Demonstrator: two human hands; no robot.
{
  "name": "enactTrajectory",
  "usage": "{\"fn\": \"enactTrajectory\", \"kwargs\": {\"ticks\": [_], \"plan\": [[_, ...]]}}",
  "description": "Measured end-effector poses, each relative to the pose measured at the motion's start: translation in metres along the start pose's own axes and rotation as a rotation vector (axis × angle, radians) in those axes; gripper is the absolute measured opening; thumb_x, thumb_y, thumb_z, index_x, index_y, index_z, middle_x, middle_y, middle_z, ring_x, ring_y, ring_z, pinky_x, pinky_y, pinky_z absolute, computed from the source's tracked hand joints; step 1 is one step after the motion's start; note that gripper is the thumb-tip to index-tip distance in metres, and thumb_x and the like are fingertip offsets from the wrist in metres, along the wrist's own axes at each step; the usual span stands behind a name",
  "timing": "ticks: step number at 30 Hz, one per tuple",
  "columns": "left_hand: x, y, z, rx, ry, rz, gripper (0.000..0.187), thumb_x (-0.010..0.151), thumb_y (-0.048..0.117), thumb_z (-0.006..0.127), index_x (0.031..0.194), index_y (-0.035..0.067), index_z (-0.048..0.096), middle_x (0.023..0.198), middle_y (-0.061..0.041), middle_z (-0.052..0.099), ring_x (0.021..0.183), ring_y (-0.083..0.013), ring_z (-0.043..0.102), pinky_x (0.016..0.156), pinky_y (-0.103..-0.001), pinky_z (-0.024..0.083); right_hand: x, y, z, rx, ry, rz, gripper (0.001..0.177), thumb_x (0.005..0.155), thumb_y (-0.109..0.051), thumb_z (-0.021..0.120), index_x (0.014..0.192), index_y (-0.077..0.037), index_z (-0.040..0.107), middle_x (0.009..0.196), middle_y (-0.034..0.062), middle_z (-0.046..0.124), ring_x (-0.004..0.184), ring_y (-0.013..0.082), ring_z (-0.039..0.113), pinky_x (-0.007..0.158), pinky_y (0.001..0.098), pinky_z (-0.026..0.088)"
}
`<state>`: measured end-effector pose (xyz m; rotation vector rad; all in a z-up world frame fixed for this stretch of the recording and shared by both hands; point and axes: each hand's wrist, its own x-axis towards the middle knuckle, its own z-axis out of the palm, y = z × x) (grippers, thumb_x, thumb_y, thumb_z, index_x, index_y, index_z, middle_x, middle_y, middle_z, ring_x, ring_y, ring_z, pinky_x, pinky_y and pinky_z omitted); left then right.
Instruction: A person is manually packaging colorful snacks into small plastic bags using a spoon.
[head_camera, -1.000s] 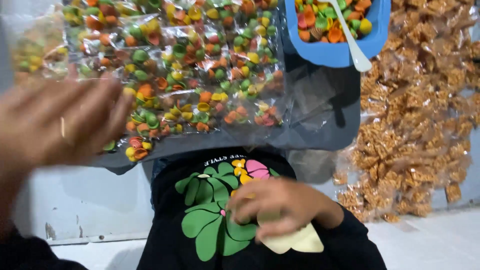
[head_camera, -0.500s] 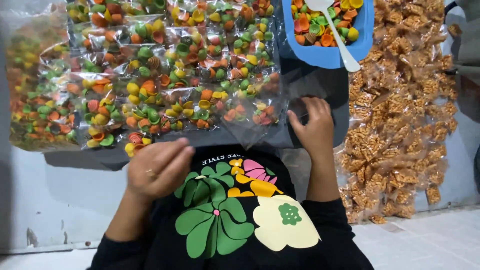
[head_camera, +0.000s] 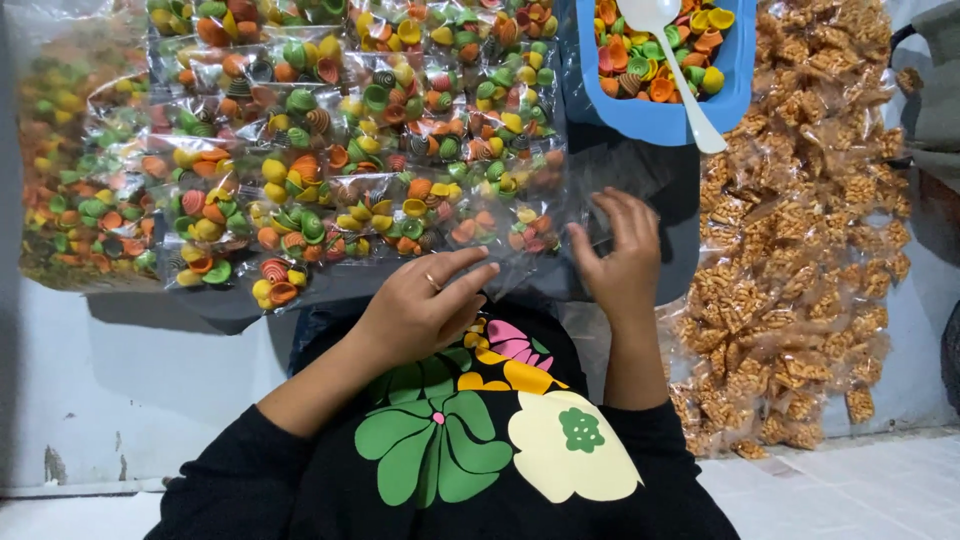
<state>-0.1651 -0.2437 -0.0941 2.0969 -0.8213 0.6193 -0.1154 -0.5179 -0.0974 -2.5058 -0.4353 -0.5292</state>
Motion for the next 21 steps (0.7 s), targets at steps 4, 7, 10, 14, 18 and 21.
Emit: {"fn": "enactTrajectory", "kwargs": {"ticks": [4,7,10,14,18,21], "plan": [[-0.002,0.002,0.003,0.018,-0.040,0.022,0.033,0.093,0.014,0.068,0.125,0.008,0.069,0.122,-0.017,0.069,0.097,-0.0344,0.072,0.080,-0.044,0.059,0.007,-0.013,0.031,0.089,0.042,-0.127,0.061,0.085,-0.031,0.088,0.130,0.001,0.061,0.122,0.0233,0.063,0.117,0.0443,0.060,0.102,0.0551,0.045],[-0.004,0.006,-0.001,-0.036,-0.069,-0.016,0.034,0.092,0.013,0.070,0.126,0.007,0.069,0.121,-0.017,0.070,0.095,-0.0349,0.073,0.079,-0.045,0.060,0.011,-0.016,0.053,-0.029,0.035,-0.174,0.069,0.079,-0.028,0.088,0.134,0.000,0.059,0.125,0.0223,0.063,0.118,0.0440,0.059,0.095,0.0558,0.046],[-0.009,0.007,-0.002,-0.113,-0.080,-0.104,0.036,0.091,0.013,0.070,0.126,0.007,0.068,0.120,-0.016,0.070,0.097,-0.0357,0.073,0.080,-0.045,0.060,0.016,-0.020,0.053,-0.098,0.084,-0.207,0.032,0.091,-0.007,0.073,0.123,-0.004,0.070,0.106,0.0129,0.071,0.101,0.0335,0.068,0.092,0.0456,0.051],[-0.009,0.005,-0.002,-0.321,-0.126,-0.357,0.043,0.094,0.020,0.069,0.134,0.007,0.064,0.128,-0.017,0.067,0.110,-0.0380,0.069,0.089,-0.049,0.057,0.016,-0.057,0.022,0.362,0.082,0.028,0.019,0.092,0.000,0.069,0.109,-0.007,0.075,0.095,0.0095,0.074,0.087,0.0297,0.072,0.080,0.0407,0.055],[-0.021,0.002,0.019,-0.891,-0.096,-0.753,0.074,0.090,0.024,0.075,0.152,0.001,0.043,0.150,-0.026,0.049,0.134,-0.0498,0.049,0.108,-0.060,0.043,-0.007,-0.087,0.012,0.949,0.002,0.404,0.021,0.092,0.004,0.069,0.112,-0.002,0.072,0.091,0.0110,0.076,0.079,0.0144,0.071,0.075,0.0307,0.059],[-0.007,0.012,0.012,-1.092,-0.089,-0.912,0.085,0.085,0.030,0.077,0.152,-0.004,0.038,0.147,-0.035,0.047,0.130,-0.0561,0.050,0.107,-0.061,0.046,-0.023,-0.086,0.020,1.091,-0.083,0.438,0.032,0.091,0.005,0.069,0.123,0.000,0.065,0.092,0.0149,0.074,0.074,0.0164,0.071,0.069,0.0307,0.060]]}}
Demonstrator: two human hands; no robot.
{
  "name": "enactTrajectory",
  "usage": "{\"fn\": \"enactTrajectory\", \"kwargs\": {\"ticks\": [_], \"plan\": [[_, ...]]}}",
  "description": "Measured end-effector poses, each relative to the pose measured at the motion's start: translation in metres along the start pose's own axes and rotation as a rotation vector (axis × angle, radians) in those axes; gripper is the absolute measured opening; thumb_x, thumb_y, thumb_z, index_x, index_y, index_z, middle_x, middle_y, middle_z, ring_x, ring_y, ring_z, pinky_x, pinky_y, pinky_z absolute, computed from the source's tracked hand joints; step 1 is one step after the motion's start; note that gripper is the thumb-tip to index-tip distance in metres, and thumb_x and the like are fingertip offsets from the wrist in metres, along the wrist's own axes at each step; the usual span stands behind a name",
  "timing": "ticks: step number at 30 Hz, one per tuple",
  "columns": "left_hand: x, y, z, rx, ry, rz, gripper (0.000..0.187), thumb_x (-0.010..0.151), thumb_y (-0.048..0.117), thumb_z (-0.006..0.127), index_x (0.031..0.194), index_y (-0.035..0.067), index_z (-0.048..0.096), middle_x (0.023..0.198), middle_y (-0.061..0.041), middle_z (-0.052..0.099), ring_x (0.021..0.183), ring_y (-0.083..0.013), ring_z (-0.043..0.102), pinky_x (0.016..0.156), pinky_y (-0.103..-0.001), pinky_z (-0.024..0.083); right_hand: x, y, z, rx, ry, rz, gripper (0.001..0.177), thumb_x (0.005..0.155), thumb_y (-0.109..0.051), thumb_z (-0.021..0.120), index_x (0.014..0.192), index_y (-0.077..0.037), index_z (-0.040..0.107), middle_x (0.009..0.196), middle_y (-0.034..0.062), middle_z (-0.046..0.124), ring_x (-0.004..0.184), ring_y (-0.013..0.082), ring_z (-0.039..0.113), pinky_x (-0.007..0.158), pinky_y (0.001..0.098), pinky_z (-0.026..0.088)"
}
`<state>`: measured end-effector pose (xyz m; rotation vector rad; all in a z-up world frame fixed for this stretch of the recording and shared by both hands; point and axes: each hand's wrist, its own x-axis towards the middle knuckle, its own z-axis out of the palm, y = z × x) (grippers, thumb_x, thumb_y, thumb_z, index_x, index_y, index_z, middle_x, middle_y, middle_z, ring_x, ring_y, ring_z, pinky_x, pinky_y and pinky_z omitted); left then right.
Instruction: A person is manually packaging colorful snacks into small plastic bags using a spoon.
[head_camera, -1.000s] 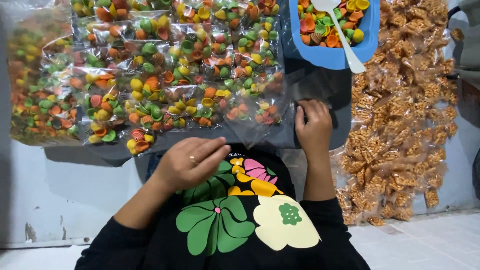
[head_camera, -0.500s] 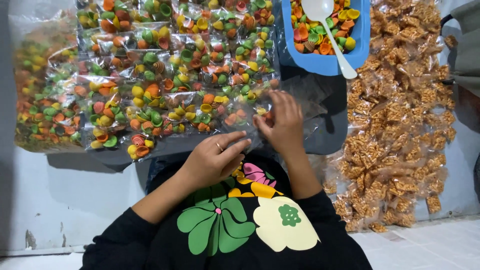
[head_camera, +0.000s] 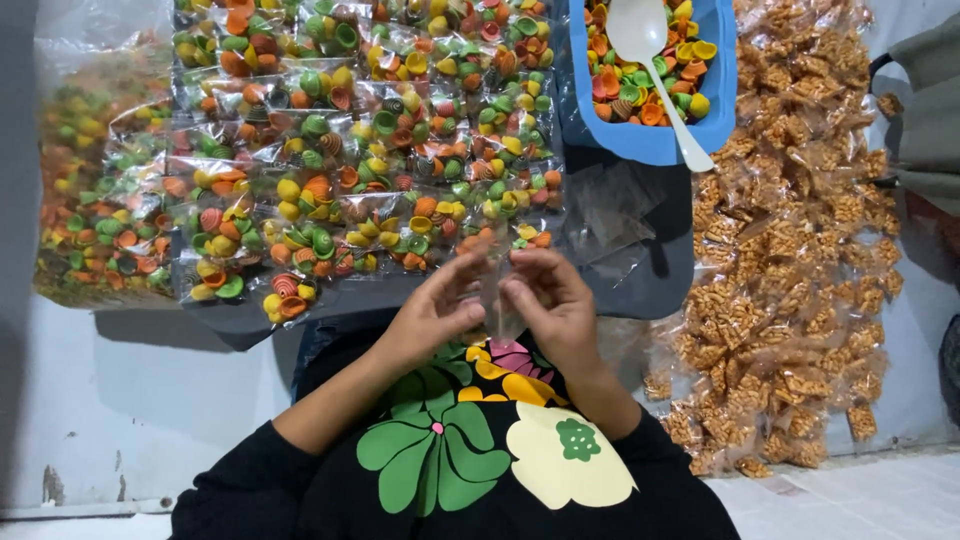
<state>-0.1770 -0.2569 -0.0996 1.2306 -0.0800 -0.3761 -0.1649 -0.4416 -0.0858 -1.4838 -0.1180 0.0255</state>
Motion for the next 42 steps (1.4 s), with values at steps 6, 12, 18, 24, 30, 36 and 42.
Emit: {"fn": "enactTrajectory", "kwargs": {"ticks": [6,12,18,24,30,36,42], "plan": [[0.008,-0.014,-0.016,-0.437,0.216,-0.019,0.060,0.088,0.008,0.073,0.144,0.001,0.050,0.109,-0.013,0.071,0.091,-0.0143,0.073,0.079,-0.021,0.062,0.000,0.012,-0.001,0.131,-0.073,-0.005,0.034,0.096,0.007,0.061,0.129,0.003,0.055,0.091,0.0218,0.071,0.065,0.0267,0.075,0.054,0.0346,0.062],[0.007,-0.021,-0.018,-0.125,0.301,0.162,0.042,0.086,0.007,0.081,0.125,0.003,0.065,0.092,-0.013,0.075,0.088,-0.0153,0.074,0.074,-0.028,0.061,-0.003,0.015,0.002,0.137,-0.132,0.023,0.038,0.096,0.005,0.060,0.134,0.002,0.051,0.096,0.0218,0.070,0.068,0.0287,0.076,0.056,0.0371,0.065],[0.006,-0.008,-0.024,-0.081,0.316,0.153,0.041,0.082,0.006,0.084,0.119,0.005,0.067,0.086,-0.009,0.076,0.081,-0.0116,0.074,0.069,-0.023,0.061,-0.007,0.026,-0.003,0.084,-0.184,0.053,0.044,0.093,0.006,0.063,0.136,0.003,0.052,0.093,0.0214,0.072,0.071,0.0286,0.077,0.058,0.0358,0.064],[0.005,-0.007,-0.031,-0.053,0.334,0.183,0.042,0.086,0.007,0.082,0.124,0.006,0.065,0.090,-0.010,0.074,0.082,-0.0122,0.073,0.070,-0.024,0.061,-0.010,0.021,-0.002,0.046,-0.113,0.065,0.044,0.092,0.004,0.065,0.135,0.002,0.054,0.089,0.0202,0.073,0.068,0.0235,0.075,0.059,0.0319,0.063],[0.008,-0.012,-0.022,-0.291,0.191,0.158,0.077,0.080,-0.002,0.082,0.147,0.006,0.045,0.115,-0.015,0.072,0.102,-0.0215,0.074,0.090,-0.031,0.063,-0.008,0.023,0.003,0.050,-0.058,0.014,0.042,0.095,0.004,0.064,0.135,-0.001,0.053,0.092,0.0204,0.073,0.070,0.0235,0.075,0.060,0.0333,0.064],[0.007,-0.016,-0.025,-0.085,0.343,0.211,0.064,0.086,-0.001,0.078,0.143,0.007,0.051,0.091,-0.007,0.073,0.085,-0.0103,0.073,0.078,-0.024,0.063,-0.002,0.013,0.015,-0.504,0.002,-0.391,0.053,0.086,-0.005,0.081,0.134,0.002,0.057,0.128,0.0216,0.060,0.111,0.0378,0.064,0.085,0.0437,0.058],[0.006,-0.016,-0.022,0.080,0.360,0.282,0.063,0.089,0.005,0.077,0.145,0.010,0.048,0.093,-0.008,0.073,0.082,-0.0122,0.072,0.075,-0.027,0.061,-0.012,0.011,0.034,-0.783,-0.167,-0.639,0.073,0.070,-0.031,0.096,0.128,0.000,0.066,0.121,0.0219,0.065,0.109,0.0427,0.064,0.095,0.0543,0.052]]}}
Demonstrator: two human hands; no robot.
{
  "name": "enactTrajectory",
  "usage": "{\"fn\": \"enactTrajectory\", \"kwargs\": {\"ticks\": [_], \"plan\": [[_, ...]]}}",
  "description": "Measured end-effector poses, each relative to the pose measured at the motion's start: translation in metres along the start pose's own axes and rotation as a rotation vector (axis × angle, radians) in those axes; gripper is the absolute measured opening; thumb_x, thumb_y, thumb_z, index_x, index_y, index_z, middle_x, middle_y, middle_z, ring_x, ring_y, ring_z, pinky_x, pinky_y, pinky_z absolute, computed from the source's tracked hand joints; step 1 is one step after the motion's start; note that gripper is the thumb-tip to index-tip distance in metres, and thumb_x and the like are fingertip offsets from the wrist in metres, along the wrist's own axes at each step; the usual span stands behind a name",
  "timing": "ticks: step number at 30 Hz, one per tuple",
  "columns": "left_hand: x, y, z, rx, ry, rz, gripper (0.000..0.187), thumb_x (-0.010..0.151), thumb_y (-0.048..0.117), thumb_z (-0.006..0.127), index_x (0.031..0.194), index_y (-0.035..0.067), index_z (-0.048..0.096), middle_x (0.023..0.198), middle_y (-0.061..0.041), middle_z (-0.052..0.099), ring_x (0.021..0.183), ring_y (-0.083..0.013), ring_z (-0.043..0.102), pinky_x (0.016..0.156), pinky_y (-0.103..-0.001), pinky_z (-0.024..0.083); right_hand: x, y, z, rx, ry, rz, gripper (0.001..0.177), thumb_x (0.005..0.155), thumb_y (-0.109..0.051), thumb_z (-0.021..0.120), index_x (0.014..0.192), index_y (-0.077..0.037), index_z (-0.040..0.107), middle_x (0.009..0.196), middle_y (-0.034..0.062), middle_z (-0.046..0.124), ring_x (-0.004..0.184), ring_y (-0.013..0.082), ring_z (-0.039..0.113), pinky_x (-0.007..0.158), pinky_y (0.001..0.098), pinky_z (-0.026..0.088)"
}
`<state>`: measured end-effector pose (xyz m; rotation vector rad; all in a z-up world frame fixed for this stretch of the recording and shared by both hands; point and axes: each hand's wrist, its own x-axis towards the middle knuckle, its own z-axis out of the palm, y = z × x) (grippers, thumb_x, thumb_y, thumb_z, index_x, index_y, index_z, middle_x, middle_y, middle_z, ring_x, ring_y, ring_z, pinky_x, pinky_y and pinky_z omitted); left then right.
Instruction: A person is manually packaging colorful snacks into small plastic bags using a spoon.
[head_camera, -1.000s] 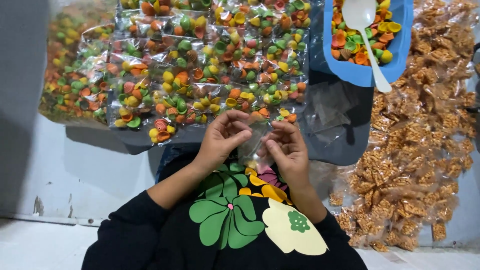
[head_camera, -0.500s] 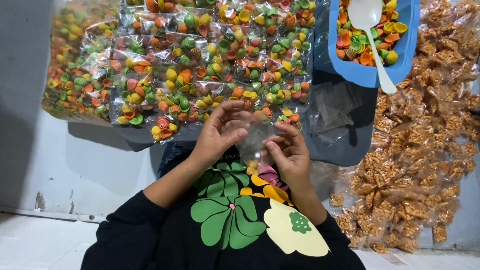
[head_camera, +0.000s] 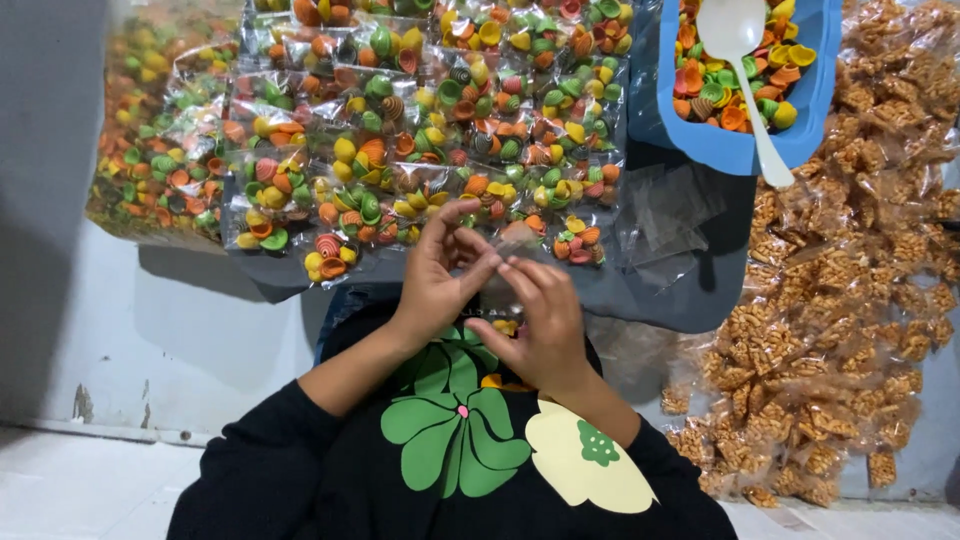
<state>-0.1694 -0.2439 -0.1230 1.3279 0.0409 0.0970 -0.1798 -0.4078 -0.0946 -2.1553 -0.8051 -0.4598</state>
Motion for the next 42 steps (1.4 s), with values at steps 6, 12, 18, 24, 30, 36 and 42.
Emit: {"fn": "enactTrajectory", "kwargs": {"ticks": [6,12,18,24,30,36,42], "plan": [[-0.012,0.018,-0.001,-0.146,-0.233,-0.111,0.086,0.084,0.012,0.077,0.157,0.011,0.030,0.130,-0.022,0.064,0.115,-0.0352,0.069,0.097,-0.044,0.060,-0.005,0.013,0.002,0.196,0.040,0.177,0.048,0.084,0.008,0.073,0.130,0.005,0.060,0.122,0.0245,0.067,0.109,0.0457,0.067,0.089,0.0488,0.057],[-0.008,0.012,-0.018,0.017,-0.099,-0.126,0.050,0.092,0.025,0.073,0.138,0.012,0.057,0.113,-0.008,0.068,0.100,-0.0153,0.067,0.083,-0.028,0.053,-0.017,0.037,-0.009,1.020,0.092,0.615,0.051,0.095,0.010,0.059,0.143,0.001,0.050,0.102,0.0172,0.072,0.086,0.0224,0.075,0.075,0.0343,0.064],[-0.007,0.013,0.003,0.007,-0.251,-0.158,0.052,0.087,0.035,0.078,0.135,0.017,0.069,0.128,-0.001,0.065,0.118,-0.0150,0.062,0.094,-0.032,0.054,-0.020,0.036,-0.004,1.058,0.041,0.582,0.057,0.094,0.011,0.059,0.149,0.002,0.045,0.103,0.0184,0.070,0.085,0.0231,0.074,0.072,0.0346,0.063],[-0.001,0.007,0.008,0.071,-0.072,0.001,0.014,0.087,0.015,0.081,0.099,0.006,0.081,0.077,-0.003,0.065,0.071,-0.0087,0.065,0.061,-0.023,0.053,-0.017,0.020,-0.002,0.932,0.024,0.616,0.062,0.095,0.008,0.059,0.153,-0.001,0.039,0.113,0.0174,0.069,0.096,0.0232,0.072,0.079,0.0349,0.063],[0.001,-0.009,-0.009,0.147,-0.028,0.046,0.014,0.079,0.012,0.088,0.091,0.006,0.082,0.068,-0.004,0.059,0.059,-0.0105,0.060,0.053,-0.024,0.051,-0.013,0.028,-0.009,0.786,0.005,0.550,0.069,0.091,0.004,0.068,0.154,-0.003,0.039,0.123,0.0156,0.066,0.110,0.0230,0.068,0.093,0.0348,0.059],[0.003,0.023,-0.005,0.314,-0.023,0.210,0.015,0.078,0.009,0.087,0.078,0.002,0.073,0.065,-0.006,0.055,0.055,-0.0190,0.062,0.049,-0.027,0.049,0.010,0.014,-0.028,0.356,0.117,0.299,0.053,0.092,-0.003,0.072,0.141,0.004,0.053,0.126,0.0181,0.058,0.114,0.0322,0.063,0.092,0.0400,0.057],[0.000,0.039,-0.004,0.652,-0.079,0.502,0.014,0.082,0.009,0.081,0.076,0.009,0.069,0.074,-0.004,0.062,0.065,-0.0258,0.065,0.060,-0.035,0.054,0.025,-0.002,-0.030,0.089,0.065,0.067,0.031,0.087,-0.007,0.080,0.117,-0.001,0.075,0.114,0.0173,0.069,0.103,0.0361,0.069,0.085,0.0443,0.058]]}}
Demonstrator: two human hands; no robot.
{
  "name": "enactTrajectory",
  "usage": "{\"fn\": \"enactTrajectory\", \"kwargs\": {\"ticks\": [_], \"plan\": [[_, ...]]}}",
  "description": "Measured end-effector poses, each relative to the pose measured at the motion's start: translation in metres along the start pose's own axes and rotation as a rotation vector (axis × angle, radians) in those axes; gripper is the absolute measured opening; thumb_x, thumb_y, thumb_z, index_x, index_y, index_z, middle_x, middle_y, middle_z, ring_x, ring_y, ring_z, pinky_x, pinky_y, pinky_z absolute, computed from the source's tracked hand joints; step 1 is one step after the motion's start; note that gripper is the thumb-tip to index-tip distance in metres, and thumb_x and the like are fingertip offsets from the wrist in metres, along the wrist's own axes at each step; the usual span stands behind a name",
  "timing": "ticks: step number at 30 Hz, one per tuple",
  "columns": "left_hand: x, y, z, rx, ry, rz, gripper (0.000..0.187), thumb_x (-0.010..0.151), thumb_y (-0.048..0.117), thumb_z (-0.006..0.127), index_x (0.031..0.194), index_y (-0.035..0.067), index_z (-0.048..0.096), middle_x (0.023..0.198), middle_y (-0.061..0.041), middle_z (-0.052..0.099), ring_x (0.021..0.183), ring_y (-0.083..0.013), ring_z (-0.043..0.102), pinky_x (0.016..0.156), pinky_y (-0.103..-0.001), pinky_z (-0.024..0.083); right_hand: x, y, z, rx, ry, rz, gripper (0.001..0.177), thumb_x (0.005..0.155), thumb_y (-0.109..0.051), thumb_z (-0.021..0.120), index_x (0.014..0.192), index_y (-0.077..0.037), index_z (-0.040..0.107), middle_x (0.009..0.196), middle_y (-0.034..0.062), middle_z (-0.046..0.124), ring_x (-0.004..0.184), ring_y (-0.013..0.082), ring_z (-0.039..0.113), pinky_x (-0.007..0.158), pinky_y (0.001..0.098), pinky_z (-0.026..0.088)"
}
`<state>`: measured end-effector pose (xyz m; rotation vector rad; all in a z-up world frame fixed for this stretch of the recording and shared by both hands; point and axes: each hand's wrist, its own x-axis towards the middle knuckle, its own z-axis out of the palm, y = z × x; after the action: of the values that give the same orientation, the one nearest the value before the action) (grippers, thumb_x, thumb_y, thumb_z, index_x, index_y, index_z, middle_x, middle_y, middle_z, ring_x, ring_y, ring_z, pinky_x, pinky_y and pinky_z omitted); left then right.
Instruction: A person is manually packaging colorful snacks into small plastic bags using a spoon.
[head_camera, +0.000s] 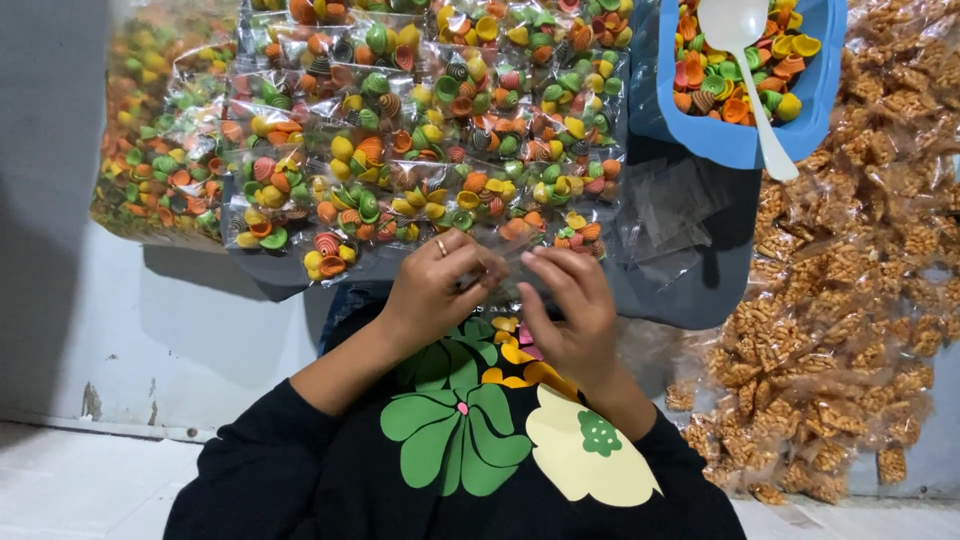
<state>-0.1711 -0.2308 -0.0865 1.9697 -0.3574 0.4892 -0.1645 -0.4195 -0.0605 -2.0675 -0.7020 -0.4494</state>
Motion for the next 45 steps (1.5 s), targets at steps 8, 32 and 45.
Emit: {"fn": "enactTrajectory", "kwargs": {"ticks": [8,32,45], "plan": [[-0.004,0.003,-0.003,0.222,-0.036,0.129,0.006,0.086,0.008,0.074,0.089,0.013,0.072,0.081,-0.002,0.063,0.070,-0.0248,0.067,0.065,-0.035,0.057,-0.008,0.011,0.008,0.068,-0.049,0.014,0.014,0.088,-0.005,0.076,0.102,-0.007,0.076,0.098,0.0110,0.072,0.086,0.0330,0.074,0.071,0.0387,0.060],[-0.002,0.019,0.005,0.057,-0.162,0.260,0.036,0.102,0.015,0.049,0.133,0.000,0.061,0.125,-0.020,0.068,0.114,-0.0428,0.067,0.097,-0.053,0.054,-0.014,-0.004,0.009,-0.097,-0.184,-0.130,0.004,0.088,-0.003,0.068,0.084,-0.003,0.068,0.076,0.0101,0.062,0.070,0.0320,0.067,0.059,0.0387,0.058],[-0.024,0.059,-0.034,0.101,-0.482,0.088,0.081,0.088,0.041,0.076,0.152,0.008,0.037,0.158,-0.016,0.042,0.147,-0.0335,0.044,0.122,-0.054,0.032,-0.036,-0.029,-0.021,0.317,-0.288,0.214,0.028,0.075,0.003,0.067,0.103,-0.004,0.066,0.086,0.0049,0.074,0.064,0.0171,0.065,0.061,0.0274,0.054]]}}
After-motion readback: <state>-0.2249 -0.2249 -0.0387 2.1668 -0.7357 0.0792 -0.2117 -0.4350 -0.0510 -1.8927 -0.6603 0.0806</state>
